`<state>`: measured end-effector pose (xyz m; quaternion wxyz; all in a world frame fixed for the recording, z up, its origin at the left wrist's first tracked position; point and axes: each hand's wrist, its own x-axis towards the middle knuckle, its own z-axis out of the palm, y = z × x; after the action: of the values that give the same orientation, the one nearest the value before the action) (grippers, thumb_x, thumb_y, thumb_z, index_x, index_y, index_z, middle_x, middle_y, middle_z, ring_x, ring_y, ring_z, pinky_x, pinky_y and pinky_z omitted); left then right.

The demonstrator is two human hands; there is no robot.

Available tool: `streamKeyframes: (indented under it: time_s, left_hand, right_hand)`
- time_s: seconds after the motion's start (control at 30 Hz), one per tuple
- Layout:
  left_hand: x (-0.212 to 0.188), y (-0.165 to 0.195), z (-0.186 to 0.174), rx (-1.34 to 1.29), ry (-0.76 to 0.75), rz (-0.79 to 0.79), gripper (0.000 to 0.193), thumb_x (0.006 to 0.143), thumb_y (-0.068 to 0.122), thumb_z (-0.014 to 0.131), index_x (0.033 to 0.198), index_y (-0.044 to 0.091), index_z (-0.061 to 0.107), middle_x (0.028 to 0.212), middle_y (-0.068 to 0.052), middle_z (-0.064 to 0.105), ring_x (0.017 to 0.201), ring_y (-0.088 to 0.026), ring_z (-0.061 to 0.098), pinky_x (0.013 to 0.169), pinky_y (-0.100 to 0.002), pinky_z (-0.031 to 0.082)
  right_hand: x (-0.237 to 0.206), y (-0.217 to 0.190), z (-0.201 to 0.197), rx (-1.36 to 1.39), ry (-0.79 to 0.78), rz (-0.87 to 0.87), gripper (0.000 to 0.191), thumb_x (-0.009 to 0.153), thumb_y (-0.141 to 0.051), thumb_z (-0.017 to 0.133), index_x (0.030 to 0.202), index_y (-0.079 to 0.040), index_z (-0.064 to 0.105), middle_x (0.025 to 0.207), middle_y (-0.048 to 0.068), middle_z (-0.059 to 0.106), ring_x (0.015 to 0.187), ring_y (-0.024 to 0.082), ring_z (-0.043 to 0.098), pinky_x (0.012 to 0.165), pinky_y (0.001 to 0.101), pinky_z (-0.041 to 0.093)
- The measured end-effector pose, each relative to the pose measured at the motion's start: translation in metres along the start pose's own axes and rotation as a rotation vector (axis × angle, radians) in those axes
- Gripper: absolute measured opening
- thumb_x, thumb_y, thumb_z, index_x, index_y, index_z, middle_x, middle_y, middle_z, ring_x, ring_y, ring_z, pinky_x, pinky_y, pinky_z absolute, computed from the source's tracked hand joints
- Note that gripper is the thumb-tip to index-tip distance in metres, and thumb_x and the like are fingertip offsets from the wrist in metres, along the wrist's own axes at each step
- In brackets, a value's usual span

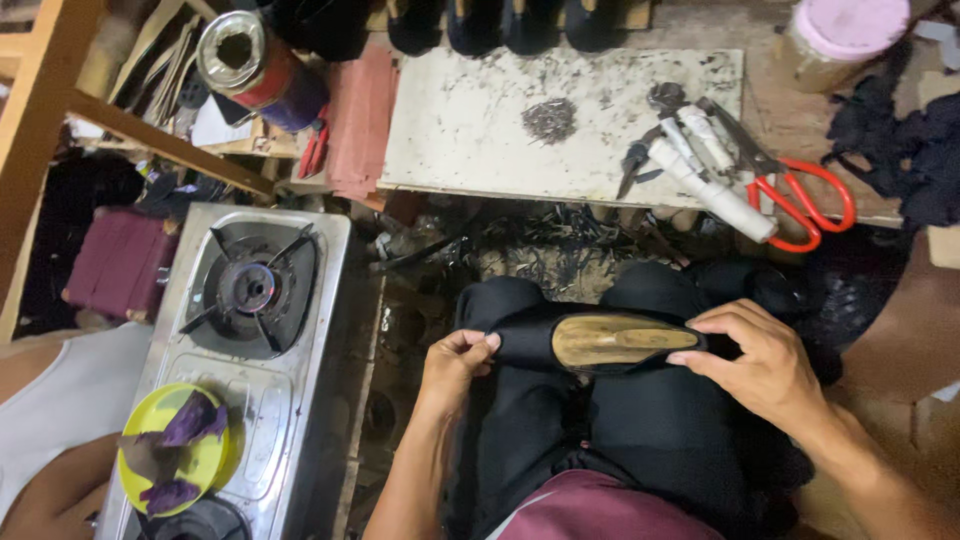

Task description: The person sits on the floor and holds a black fabric shoe upper over a gas stove burner, then stretches and presses it over a wooden shoe last on their lap. They use pliers to grip and pull the upper's edge, reheating the material over the flame and repositioning it repeatedly, then adjust the gathered toe fabric by hand.

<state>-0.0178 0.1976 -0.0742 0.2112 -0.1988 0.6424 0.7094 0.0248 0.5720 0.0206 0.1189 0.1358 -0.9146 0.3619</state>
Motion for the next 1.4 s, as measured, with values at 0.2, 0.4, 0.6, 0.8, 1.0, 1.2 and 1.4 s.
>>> streamKeyframes:
  time_s: [0.2,0.4,0.6,0.8,1.0,1.2,1.4]
  left_hand:
    - [0.003,0.008,-0.002,-0.011,0.049,0.057,0.011,0.083,0.008,0.081,0.089,0.001,0.074,0.071,0.002,0.065,0.061,-0.005,0.052,0.059,-0.022,0.042]
    - [-0.004,0.018,0.005,0.086,0.097,0.056,0.013,0.086,0.009,0.080,0.087,-0.001,0.071,0.068,0.002,0.061,0.060,-0.006,0.049,0.056,-0.023,0.039]
    - [-0.009,0.022,0.009,0.085,0.066,0.116,0.016,0.087,0.012,0.079,0.083,0.002,0.068,0.071,0.000,0.065,0.064,-0.008,0.055,0.060,-0.024,0.045]
    - [-0.027,0.012,0.004,-0.054,0.045,0.042,0.013,0.088,0.012,0.074,0.088,0.002,0.066,0.088,-0.006,0.068,0.074,-0.014,0.065,0.070,-0.029,0.056]
    - [-0.052,-0.018,-0.008,-0.347,-0.112,0.049,0.007,0.090,0.006,0.070,0.088,0.003,0.064,0.105,-0.007,0.068,0.087,-0.018,0.068,0.076,-0.035,0.058]
    - [-0.069,-0.052,-0.011,-0.389,-0.138,0.134,0.005,0.090,0.001,0.069,0.088,0.003,0.065,0.109,-0.010,0.069,0.091,-0.018,0.067,0.081,-0.036,0.056]
    - [-0.079,-0.066,-0.009,-0.390,-0.070,0.142,0.004,0.088,-0.001,0.070,0.088,0.001,0.066,0.115,-0.007,0.068,0.088,-0.016,0.066,0.080,-0.034,0.055]
  right_hand:
    - [0.005,-0.004,0.007,0.007,0.014,-0.016,0.038,0.064,-0.019,0.089,0.090,-0.003,0.067,0.092,0.011,0.072,0.085,0.027,0.069,0.075,0.0360,0.054]
    - [0.002,-0.001,0.006,-0.023,-0.007,-0.002,0.038,0.064,-0.021,0.089,0.091,-0.002,0.068,0.091,0.011,0.072,0.085,0.028,0.069,0.076,0.0362,0.054]
    - [-0.006,0.014,0.007,0.032,-0.015,0.075,0.037,0.066,-0.021,0.089,0.092,-0.002,0.069,0.092,0.011,0.072,0.086,0.024,0.071,0.079,0.0334,0.055]
    - [-0.024,0.024,0.005,0.213,-0.006,0.160,0.036,0.065,-0.014,0.090,0.094,-0.003,0.071,0.097,0.009,0.074,0.093,0.021,0.071,0.086,0.0325,0.055]
    - [-0.062,0.008,0.001,0.657,-0.044,0.255,0.044,0.071,-0.008,0.087,0.111,-0.005,0.069,0.143,0.014,0.060,0.138,0.028,0.053,0.108,0.0399,0.048]
    - [-0.085,-0.016,-0.004,0.838,-0.035,0.284,0.045,0.082,-0.005,0.076,0.125,0.002,0.066,0.150,0.021,0.053,0.141,0.031,0.050,0.116,0.0444,0.038]
    - [-0.091,-0.025,-0.007,0.799,0.020,0.309,0.033,0.085,-0.005,0.073,0.117,0.003,0.068,0.145,0.023,0.059,0.134,0.031,0.056,0.109,0.0433,0.045]
